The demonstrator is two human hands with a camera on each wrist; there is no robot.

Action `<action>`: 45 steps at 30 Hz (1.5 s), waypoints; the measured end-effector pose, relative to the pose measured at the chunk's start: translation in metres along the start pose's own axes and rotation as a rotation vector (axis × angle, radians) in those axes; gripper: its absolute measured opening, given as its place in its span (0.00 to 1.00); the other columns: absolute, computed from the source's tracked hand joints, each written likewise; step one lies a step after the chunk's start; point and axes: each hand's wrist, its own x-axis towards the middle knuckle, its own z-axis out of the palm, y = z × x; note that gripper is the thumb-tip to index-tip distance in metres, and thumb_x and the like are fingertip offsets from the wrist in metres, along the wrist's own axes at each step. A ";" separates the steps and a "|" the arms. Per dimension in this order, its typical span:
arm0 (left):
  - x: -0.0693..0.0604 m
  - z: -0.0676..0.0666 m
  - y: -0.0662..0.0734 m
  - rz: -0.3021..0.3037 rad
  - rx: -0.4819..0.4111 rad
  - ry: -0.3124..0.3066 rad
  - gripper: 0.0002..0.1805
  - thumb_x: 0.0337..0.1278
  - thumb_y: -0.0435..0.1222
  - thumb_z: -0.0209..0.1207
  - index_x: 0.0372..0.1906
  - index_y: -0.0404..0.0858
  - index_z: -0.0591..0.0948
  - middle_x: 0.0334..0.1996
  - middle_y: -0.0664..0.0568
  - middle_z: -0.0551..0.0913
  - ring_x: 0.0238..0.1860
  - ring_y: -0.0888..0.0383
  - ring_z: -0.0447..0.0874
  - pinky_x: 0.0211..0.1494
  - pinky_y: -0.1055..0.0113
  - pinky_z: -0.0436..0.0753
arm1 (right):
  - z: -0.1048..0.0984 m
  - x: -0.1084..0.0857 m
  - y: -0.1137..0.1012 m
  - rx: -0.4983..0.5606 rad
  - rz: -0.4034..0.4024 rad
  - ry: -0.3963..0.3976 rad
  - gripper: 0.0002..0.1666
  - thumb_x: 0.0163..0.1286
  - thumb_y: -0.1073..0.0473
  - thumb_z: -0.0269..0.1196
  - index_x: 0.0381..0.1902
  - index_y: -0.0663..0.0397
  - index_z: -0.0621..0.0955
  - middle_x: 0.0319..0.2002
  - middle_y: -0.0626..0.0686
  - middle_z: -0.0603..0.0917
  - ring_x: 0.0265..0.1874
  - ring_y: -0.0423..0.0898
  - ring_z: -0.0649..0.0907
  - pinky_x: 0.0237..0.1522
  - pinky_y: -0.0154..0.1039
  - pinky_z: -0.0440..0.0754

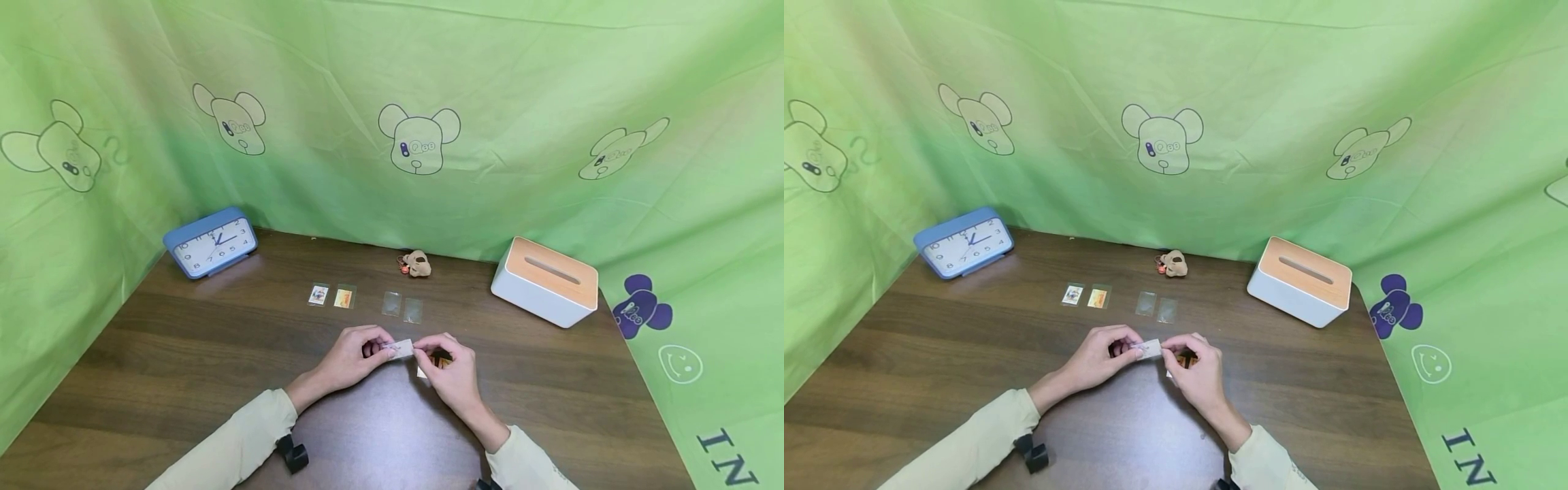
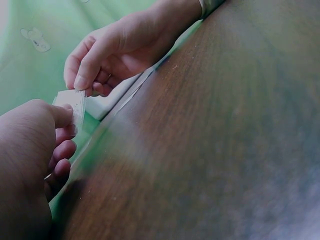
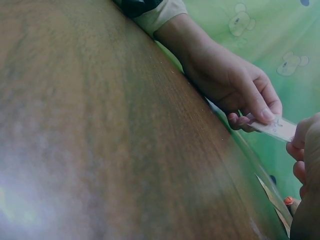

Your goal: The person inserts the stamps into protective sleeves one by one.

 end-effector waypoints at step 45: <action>0.000 -0.001 -0.001 0.111 0.071 -0.009 0.03 0.70 0.32 0.73 0.41 0.41 0.90 0.33 0.59 0.85 0.34 0.70 0.79 0.37 0.70 0.83 | 0.001 -0.010 0.043 -0.031 -0.043 -0.054 0.16 0.59 0.76 0.80 0.37 0.51 0.92 0.31 0.50 0.91 0.29 0.37 0.83 0.28 0.40 0.82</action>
